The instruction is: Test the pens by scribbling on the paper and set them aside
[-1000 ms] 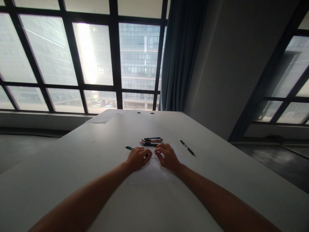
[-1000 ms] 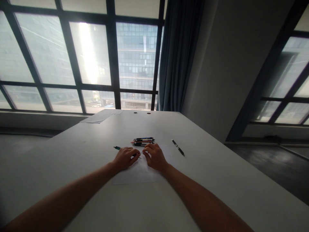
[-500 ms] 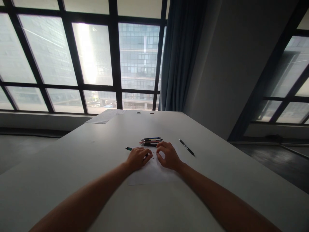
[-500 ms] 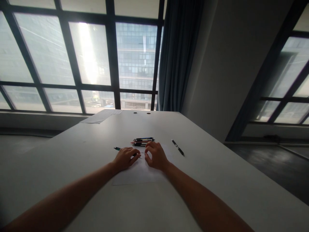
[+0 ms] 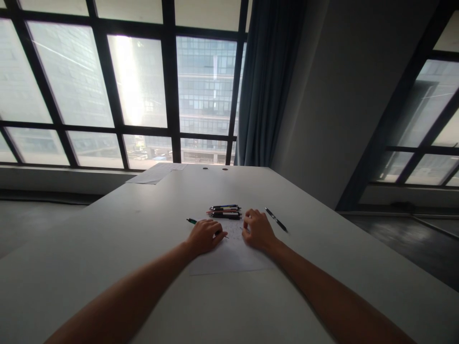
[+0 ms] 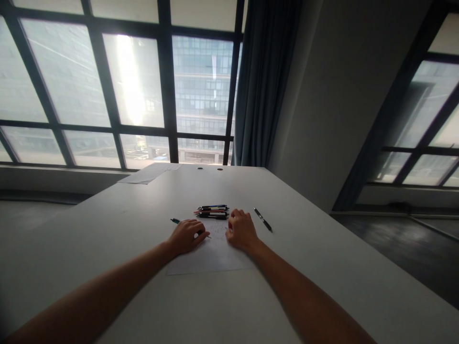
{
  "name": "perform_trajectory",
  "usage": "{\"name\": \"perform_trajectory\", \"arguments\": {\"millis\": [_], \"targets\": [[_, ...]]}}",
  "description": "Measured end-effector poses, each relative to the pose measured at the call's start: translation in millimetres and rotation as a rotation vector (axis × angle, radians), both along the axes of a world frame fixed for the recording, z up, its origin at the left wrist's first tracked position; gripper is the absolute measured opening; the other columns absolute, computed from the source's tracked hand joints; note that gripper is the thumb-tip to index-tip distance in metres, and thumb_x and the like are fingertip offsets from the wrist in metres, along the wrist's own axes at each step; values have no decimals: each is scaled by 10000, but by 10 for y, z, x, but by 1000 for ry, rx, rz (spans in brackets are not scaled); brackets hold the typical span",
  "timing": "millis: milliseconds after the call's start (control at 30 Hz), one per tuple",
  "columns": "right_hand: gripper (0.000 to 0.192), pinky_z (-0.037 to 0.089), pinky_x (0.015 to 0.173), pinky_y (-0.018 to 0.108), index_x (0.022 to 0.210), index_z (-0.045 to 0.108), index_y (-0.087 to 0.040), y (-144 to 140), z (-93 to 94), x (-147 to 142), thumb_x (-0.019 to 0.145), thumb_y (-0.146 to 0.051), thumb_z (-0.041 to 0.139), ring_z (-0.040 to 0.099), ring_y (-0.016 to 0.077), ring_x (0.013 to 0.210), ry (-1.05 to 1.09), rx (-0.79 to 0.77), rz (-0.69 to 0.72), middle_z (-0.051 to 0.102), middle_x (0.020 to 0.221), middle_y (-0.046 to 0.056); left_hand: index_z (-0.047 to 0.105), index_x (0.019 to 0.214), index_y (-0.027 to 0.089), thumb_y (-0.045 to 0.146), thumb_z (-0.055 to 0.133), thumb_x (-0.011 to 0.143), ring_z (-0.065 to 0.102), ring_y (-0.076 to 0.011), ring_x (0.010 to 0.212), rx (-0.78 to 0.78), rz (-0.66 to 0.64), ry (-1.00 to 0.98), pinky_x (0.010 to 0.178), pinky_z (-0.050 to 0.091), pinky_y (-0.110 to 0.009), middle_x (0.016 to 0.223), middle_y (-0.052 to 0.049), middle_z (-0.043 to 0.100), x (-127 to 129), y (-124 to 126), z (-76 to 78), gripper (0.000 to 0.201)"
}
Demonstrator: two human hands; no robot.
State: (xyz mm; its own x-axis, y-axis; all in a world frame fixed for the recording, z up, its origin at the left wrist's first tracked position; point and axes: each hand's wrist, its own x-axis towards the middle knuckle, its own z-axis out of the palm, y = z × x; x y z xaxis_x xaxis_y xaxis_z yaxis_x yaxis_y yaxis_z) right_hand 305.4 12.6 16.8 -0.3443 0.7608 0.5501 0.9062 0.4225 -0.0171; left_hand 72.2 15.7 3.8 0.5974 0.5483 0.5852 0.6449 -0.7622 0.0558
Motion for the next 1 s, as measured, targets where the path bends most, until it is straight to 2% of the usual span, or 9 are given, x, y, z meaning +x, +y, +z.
{"name": "perform_trajectory", "arguments": {"millis": [133, 200, 367, 467, 667, 833, 1000], "targets": [[39, 337, 769, 357, 727, 562, -181, 3, 27, 16, 729, -144, 547, 517, 214, 846, 134, 135, 60, 588, 852, 68, 631, 758, 177, 428, 496, 942, 610, -164, 681, 3, -1, 3, 657, 425, -266, 712, -30, 670, 0, 8, -14, 339], [55, 340, 763, 360, 749, 550, -183, -23, 30, -8, 756, -143, 514, 519, 210, 830, 194, 187, 145, 586, 832, 62, 629, 747, 177, 446, 499, 940, 611, -165, 678, 6, 1, -3, 653, 423, -264, 703, -31, 668, 1, 12, -18, 356], [60, 373, 793, 361, 862, 595, -189, -135, -16, -178, 832, -239, 582, 549, 207, 876, 168, 106, 482, 628, 914, 64, 619, 740, 178, 476, 462, 956, 616, -163, 663, 3, 4, -32, 630, 417, -262, 688, -27, 665, -10, 30, -20, 400], [54, 383, 794, 359, 875, 613, -197, -160, -45, -260, 878, -244, 586, 560, 196, 852, 153, 81, 540, 650, 911, 56, 618, 755, 178, 462, 437, 970, 620, -159, 665, -8, -9, -41, 633, 426, -258, 702, -30, 669, -20, 42, -16, 399], [59, 380, 781, 347, 824, 597, -190, -96, -42, -205, 864, -158, 567, 568, 194, 851, 183, 78, 474, 653, 894, 54, 629, 837, 187, 414, 482, 959, 638, -166, 733, -53, -14, -81, 692, 469, -263, 789, -38, 689, -10, 40, -10, 297], [88, 362, 787, 337, 818, 549, -189, -43, -25, -122, 842, -116, 504, 559, 202, 866, 250, 80, 250, 632, 899, 65, 625, 1019, 211, 295, 479, 948, 656, -186, 833, -65, 39, -85, 761, 502, -298, 935, -51, 705, 0, 25, -17, 182], [96, 339, 778, 329, 832, 511, -195, -3, -47, -102, 874, -148, 438, 547, 192, 829, 307, 63, 97, 614, 887, 57, 615, 1004, 215, 275, 468, 941, 668, -196, 841, -78, 110, -89, 755, 507, -306, 956, -51, 712, 1, 25, -22, 171]]}}
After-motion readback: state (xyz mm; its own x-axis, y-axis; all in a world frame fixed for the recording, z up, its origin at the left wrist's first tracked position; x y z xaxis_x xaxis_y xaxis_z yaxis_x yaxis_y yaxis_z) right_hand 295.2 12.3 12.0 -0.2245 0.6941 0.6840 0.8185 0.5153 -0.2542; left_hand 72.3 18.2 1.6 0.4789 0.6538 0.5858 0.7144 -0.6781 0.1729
